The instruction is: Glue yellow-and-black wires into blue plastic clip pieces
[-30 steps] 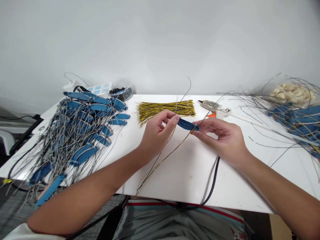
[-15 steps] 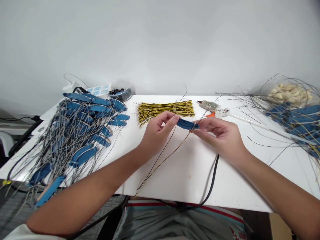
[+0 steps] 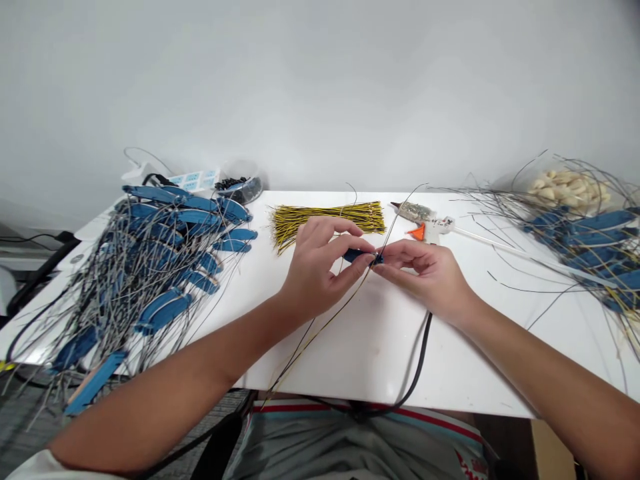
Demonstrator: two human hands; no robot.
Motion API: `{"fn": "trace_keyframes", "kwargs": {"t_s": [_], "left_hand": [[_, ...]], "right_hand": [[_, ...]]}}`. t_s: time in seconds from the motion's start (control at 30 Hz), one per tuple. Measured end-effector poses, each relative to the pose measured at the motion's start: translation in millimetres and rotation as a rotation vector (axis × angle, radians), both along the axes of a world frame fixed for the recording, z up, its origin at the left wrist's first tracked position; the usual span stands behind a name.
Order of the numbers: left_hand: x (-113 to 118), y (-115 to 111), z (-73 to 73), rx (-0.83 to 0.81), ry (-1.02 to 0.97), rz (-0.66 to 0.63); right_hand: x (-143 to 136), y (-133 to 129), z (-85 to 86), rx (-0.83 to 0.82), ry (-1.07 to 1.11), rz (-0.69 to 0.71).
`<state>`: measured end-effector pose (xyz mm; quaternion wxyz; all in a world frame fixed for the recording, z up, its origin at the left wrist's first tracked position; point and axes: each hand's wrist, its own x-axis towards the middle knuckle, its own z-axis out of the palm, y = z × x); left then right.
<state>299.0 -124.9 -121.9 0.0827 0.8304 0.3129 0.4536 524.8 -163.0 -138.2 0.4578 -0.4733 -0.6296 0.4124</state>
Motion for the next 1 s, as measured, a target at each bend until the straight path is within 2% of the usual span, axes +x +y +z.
{"fn": "trace_keyframes", "kwargs": {"t_s": [0.17, 0.4, 0.53, 0.67, 0.73, 0.9, 1.0], "left_hand": [[0.5, 2.0, -5.7, 0.019, 0.054, 0.010], [-0.9, 3.0, -4.9, 0.034, 0.108, 0.015], [-1.5, 0.0, 2.2, -0.037, 0.036, 0.022], [-6.1, 3.3, 7.1, -0.123, -0.098, -0.048], [-7.3, 6.8, 6.9, -0.223, -0.167, -0.099], [-1.8, 8.9, 6.8, -0.658, -0.423, -0.227], [0.7, 9.0, 8.0, -0.743, -0.442, -0.199]], "right_hand": [[-0.5, -1.3, -1.2, 0.010, -0.035, 0.019], [0.0, -0.6, -1.8, -0.028, -0.052, 0.015], [2.3, 4.2, -4.2, -0.025, -0.014, -0.003], [6.4, 9.9, -6.3, -0.036, -0.016, -0.038], [8.5, 12.5, -6.6, -0.024, -0.038, -0.052], [12.2, 16.1, -4.0, 0.012, -0.103, -0.086], [12.6, 16.2, -1.8, 0.021, -0.137, -0.062]]}}
